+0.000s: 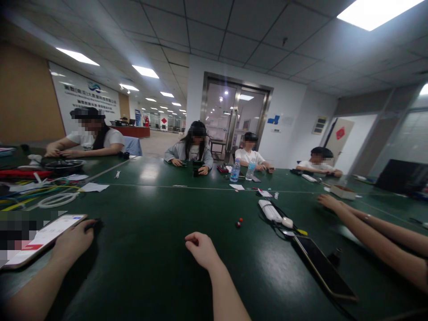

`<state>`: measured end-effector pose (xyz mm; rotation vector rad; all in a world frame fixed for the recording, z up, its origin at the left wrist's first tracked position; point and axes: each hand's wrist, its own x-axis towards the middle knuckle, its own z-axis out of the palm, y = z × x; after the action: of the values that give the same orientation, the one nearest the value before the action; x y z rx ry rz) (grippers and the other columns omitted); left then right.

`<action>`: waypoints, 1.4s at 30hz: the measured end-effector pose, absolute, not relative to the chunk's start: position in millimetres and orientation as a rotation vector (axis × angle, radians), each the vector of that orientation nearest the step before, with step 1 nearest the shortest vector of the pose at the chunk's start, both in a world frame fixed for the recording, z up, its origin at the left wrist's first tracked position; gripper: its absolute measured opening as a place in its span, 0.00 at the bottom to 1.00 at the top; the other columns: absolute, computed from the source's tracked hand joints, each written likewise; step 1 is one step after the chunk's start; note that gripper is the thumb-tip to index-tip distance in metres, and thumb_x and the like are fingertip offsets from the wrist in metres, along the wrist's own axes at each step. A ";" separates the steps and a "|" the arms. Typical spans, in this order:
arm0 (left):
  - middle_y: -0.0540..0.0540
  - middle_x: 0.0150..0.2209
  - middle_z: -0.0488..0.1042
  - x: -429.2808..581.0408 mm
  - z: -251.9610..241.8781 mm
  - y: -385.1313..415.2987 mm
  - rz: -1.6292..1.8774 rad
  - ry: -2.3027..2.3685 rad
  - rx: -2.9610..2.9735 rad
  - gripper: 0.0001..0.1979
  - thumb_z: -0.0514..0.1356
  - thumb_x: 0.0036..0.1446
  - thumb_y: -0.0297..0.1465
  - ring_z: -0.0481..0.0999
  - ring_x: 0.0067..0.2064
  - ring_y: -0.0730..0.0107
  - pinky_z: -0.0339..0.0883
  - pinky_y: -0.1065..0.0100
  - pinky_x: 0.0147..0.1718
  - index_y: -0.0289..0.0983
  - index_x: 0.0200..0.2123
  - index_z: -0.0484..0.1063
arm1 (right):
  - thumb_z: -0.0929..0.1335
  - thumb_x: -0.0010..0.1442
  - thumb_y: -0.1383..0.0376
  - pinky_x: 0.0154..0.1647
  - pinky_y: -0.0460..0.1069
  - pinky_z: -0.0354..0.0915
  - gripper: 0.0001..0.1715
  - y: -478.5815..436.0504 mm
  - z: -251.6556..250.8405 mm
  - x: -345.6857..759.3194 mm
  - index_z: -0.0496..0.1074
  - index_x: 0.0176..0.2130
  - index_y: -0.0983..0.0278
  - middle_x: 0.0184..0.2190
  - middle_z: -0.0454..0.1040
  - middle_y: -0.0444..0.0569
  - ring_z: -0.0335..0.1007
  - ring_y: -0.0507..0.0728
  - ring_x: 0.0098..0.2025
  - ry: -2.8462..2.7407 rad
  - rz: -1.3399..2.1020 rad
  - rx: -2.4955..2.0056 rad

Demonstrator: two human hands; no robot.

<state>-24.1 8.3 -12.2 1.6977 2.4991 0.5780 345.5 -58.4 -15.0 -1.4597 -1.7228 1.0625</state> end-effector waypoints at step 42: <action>0.34 0.51 0.64 -26.1 -15.0 9.9 0.617 2.501 1.680 0.23 0.43 0.55 0.33 0.66 0.50 0.49 0.62 0.57 0.45 0.34 0.53 0.59 | 0.64 0.53 0.60 0.42 0.49 0.60 0.16 -61.1 -10.0 345.2 0.68 0.43 0.59 0.41 0.69 0.44 0.65 0.54 0.43 -1.722 1.062 -1.475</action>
<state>-26.1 9.9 -15.0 1.6800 2.5008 0.6167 345.2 -61.1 -10.0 -1.4748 -1.7218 1.0624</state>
